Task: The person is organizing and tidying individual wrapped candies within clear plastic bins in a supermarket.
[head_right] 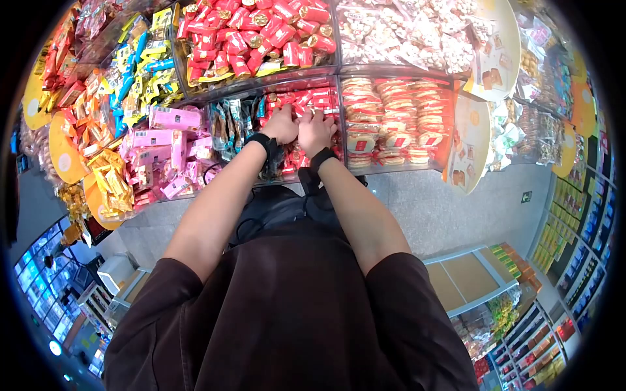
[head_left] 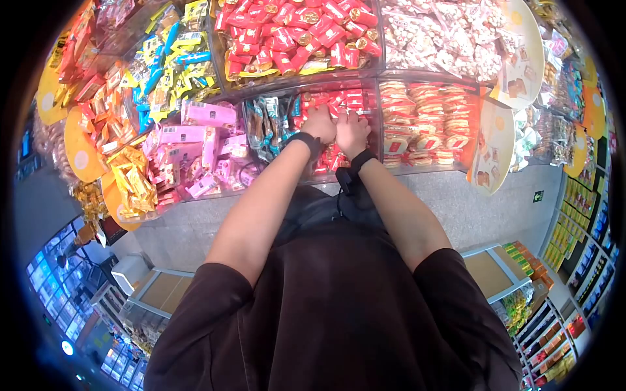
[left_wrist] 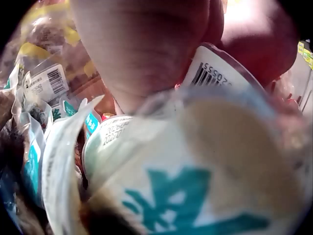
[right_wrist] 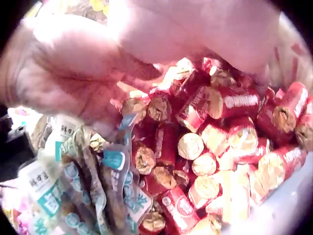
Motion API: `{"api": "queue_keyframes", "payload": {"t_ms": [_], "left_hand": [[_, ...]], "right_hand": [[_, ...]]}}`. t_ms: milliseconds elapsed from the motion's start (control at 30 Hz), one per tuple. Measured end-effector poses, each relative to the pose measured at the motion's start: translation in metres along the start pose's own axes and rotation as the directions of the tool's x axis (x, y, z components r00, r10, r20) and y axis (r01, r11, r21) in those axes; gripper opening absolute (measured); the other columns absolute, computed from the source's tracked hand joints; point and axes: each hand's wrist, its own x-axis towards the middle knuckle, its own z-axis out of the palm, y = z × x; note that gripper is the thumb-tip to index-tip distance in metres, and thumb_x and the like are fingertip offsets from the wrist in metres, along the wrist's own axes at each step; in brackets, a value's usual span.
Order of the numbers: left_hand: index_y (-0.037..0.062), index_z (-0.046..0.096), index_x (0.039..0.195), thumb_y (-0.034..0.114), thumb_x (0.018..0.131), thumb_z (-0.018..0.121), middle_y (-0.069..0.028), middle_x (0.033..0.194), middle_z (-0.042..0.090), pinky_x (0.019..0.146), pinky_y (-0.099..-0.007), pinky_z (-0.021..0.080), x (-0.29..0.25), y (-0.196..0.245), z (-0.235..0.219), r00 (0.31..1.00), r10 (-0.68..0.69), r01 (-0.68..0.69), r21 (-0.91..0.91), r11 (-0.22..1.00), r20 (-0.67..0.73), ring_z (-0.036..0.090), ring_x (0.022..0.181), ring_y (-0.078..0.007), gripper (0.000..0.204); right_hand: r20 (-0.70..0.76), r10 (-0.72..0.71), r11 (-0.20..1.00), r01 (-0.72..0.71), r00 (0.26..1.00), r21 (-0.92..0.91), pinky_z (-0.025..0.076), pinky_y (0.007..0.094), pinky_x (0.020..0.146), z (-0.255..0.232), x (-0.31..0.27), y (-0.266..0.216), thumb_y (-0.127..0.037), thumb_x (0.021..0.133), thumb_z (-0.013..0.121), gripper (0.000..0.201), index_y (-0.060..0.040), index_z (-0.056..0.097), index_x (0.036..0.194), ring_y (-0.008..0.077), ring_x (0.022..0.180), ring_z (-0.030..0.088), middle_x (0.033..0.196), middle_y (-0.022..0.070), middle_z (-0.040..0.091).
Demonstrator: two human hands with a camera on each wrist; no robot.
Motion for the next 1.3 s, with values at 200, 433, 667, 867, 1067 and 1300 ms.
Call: {"api": "queue_keyframes", "payload": {"t_ms": [200, 433, 667, 867, 1067, 1300], "left_hand": [[0.0010, 0.051, 0.145, 0.048, 0.095, 0.061, -0.0452, 0.147, 0.038, 0.111, -0.0471, 0.047, -0.005, 0.020, -0.014, 0.994, -0.090, 0.084, -0.095, 0.992, -0.066, 0.054, 0.131, -0.0524, 0.070], [0.0023, 0.051, 0.148, 0.047, 0.091, 0.065, -0.0342, 0.143, 0.052, 0.109, -0.0457, 0.047, 0.019, -0.013, 0.008, 0.989, 0.143, -0.148, -0.319, 0.936, -0.038, 0.058, 0.130, -0.0460, 0.074], [-0.0061, 0.042, 0.148, 0.043, 0.094, 0.074, -0.0301, 0.142, 0.054, 0.106, -0.0408, 0.047, 0.032, -0.011, 0.041, 0.975, 0.192, -0.220, -0.492, 0.843, -0.107, 0.057, 0.129, -0.0337, 0.080], [-0.0067, 0.044, 0.140, 0.037, 0.096, 0.069, -0.0334, 0.135, 0.050, 0.108, -0.0481, 0.043, -0.016, 0.035, 0.028, 0.921, 0.113, -0.275, -0.416, 0.867, -0.374, 0.052, 0.126, -0.0473, 0.067], [-0.0024, 0.044, 0.131, 0.031, 0.099, 0.070, -0.0225, 0.128, 0.050, 0.105, -0.0401, 0.044, -0.087, 0.056, -0.019, 0.836, 0.110, -0.369, -0.403, 0.837, -0.538, 0.053, 0.120, -0.0311, 0.053], [-0.0040, 0.043, 0.133, 0.029, 0.097, 0.072, -0.0265, 0.128, 0.048, 0.102, -0.0469, 0.046, -0.105, 0.095, -0.147, 0.646, 0.176, -0.603, -0.356, 0.714, -0.743, 0.053, 0.121, -0.0369, 0.056]], "right_hand": [[-0.015, -0.039, 0.968, 0.042, 0.999, 0.248, 0.028, 0.0568, 0.111, 0.001, 0.002, 0.009, -0.040, 0.108, 0.034, 0.049, -0.0089, 0.060, 0.135, 0.0389, 0.132, 0.048, 0.142, 0.0138, 0.060], [-0.001, 0.175, 0.768, -0.136, 0.984, 0.625, 0.025, 0.0520, 0.119, -0.002, -0.003, -0.009, -0.047, 0.107, 0.039, 0.054, -0.0083, 0.057, 0.140, 0.0373, 0.141, 0.039, 0.147, 0.0232, 0.049], [0.074, 0.245, 0.326, -0.155, 0.967, 0.933, 0.034, 0.0457, 0.116, -0.005, -0.003, -0.013, -0.046, 0.107, 0.046, 0.051, -0.0070, 0.053, 0.138, 0.0324, 0.136, 0.041, 0.145, 0.0196, 0.042], [0.141, -0.033, 0.063, -0.139, 0.989, 0.988, 0.033, 0.0430, 0.115, -0.053, -0.019, -0.015, -0.042, 0.109, 0.043, 0.047, -0.0045, 0.052, 0.136, 0.0290, 0.135, 0.042, 0.139, 0.0192, 0.047], [-0.073, -0.309, 0.397, 0.199, 0.948, 0.896, 0.036, 0.0405, 0.112, -0.104, -0.046, -0.046, -0.042, 0.111, 0.043, 0.044, -0.0039, 0.050, 0.132, 0.0223, 0.131, 0.045, 0.130, 0.0091, 0.048], [-0.183, -0.283, 0.336, 0.277, 0.941, 0.900, 0.029, 0.0452, 0.117, -0.199, -0.050, -0.184, -0.049, 0.105, 0.050, 0.054, -0.0066, 0.053, 0.138, 0.0307, 0.134, 0.035, 0.140, 0.0164, 0.045]]}}
